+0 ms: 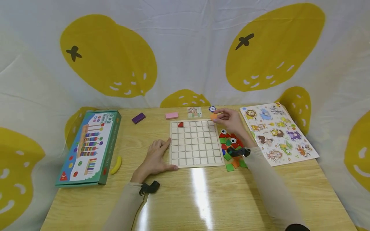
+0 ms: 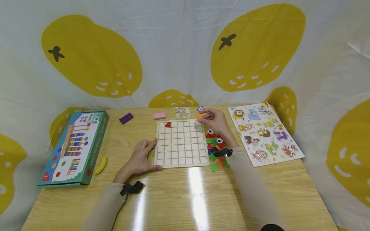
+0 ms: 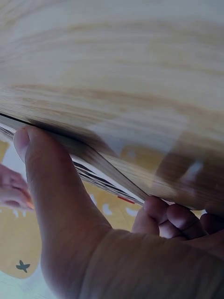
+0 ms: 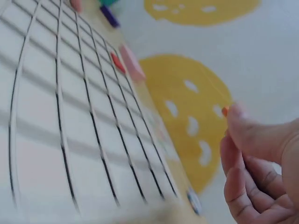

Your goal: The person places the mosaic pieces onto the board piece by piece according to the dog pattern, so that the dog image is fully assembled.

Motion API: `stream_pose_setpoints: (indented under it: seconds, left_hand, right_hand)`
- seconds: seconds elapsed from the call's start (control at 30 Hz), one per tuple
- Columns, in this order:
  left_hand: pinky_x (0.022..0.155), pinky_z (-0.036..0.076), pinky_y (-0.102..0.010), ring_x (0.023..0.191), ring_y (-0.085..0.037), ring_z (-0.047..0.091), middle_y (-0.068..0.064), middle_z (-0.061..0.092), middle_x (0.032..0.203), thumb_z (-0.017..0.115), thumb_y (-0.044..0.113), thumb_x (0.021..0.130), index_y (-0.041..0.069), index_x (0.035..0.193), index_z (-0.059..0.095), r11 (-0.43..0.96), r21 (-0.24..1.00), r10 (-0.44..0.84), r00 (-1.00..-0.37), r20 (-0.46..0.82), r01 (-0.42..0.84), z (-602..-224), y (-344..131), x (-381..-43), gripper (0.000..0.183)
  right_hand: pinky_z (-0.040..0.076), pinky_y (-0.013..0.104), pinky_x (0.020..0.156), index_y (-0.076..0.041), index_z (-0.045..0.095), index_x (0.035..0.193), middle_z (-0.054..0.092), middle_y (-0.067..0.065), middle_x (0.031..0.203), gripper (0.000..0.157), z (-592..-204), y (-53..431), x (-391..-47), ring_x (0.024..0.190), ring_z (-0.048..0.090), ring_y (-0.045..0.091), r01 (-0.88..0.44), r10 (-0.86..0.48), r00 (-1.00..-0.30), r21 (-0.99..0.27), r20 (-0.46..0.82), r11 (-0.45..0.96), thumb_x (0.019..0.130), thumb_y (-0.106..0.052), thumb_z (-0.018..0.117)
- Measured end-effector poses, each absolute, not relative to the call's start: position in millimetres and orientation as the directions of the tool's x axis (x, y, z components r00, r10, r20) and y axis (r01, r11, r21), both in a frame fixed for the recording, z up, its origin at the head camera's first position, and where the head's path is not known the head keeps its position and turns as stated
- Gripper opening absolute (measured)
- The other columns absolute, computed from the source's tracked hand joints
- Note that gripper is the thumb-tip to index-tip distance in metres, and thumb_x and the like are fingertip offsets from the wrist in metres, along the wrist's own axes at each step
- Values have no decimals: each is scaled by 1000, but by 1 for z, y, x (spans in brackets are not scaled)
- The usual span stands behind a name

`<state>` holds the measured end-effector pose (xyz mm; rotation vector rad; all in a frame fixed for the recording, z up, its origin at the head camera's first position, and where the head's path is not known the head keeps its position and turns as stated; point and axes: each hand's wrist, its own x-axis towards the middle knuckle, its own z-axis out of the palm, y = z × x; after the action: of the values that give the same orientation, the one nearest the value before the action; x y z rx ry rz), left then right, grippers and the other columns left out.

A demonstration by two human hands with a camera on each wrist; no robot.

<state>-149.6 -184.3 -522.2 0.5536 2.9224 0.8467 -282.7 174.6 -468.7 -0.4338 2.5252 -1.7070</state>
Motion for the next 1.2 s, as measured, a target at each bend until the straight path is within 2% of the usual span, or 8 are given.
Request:
stream_pose_setpoints:
  seconds: [0.1,0.3,0.57,0.83,1.0,1.1,1.2]
  left_hand:
    - [97,27,-40,105,-20,35,0,43,115,81,74,57,12,157,27,792,532,330,-943,42,301,-523,-186,-148,130]
    - [95,28,-39,104,-19,36,0,43,114,80,75,56,14,156,29,795,540,305,-952,35,275,-524,-186,-148,129]
    - [93,26,-37,100,-19,34,1,42,109,82,73,57,11,156,28,778,541,346,-937,54,319,-523,-181,-152,128]
    - [92,26,-37,100,-18,34,1,41,108,83,71,57,11,156,28,779,542,343,-938,54,316,-520,-183,-152,129]
    - [93,27,-37,101,-18,34,2,42,109,82,72,58,12,157,28,778,541,346,-937,57,320,-521,-184,-151,128]
    - [94,27,-38,102,-18,34,2,42,110,82,72,58,11,157,27,775,542,349,-935,62,325,-521,-185,-151,128]
    - [94,27,-38,102,-18,34,2,42,111,81,73,59,11,157,27,775,541,350,-934,63,327,-521,-184,-151,128]
  right_hand:
    - [56,32,76,-12,70,120,73,8,97,35,-475,135,-288,87,70,20,-210,-302,-948,-914,103,346,87,-21,77]
    - [55,31,74,-11,73,114,72,3,94,31,-490,85,-295,83,69,17,-270,-369,-923,-868,110,417,85,-21,79]
    - [53,31,70,-11,75,108,70,0,88,30,-499,79,-297,76,65,16,-250,-352,-933,-837,74,486,81,-20,83]
    - [51,30,71,-9,75,110,70,3,92,32,-501,74,-301,78,63,16,-262,-379,-924,-812,54,522,81,-20,83]
    - [51,31,71,-12,76,109,70,2,95,29,-501,70,-300,78,63,17,-277,-381,-923,-785,57,554,83,-23,81]
    - [51,34,73,-13,77,108,72,2,96,27,-501,67,-300,82,65,18,-284,-367,-928,-768,69,573,83,-24,80]
    - [52,37,78,-13,78,107,74,2,100,26,-501,63,-300,93,67,20,-277,-355,-933,-764,68,583,84,-23,80]
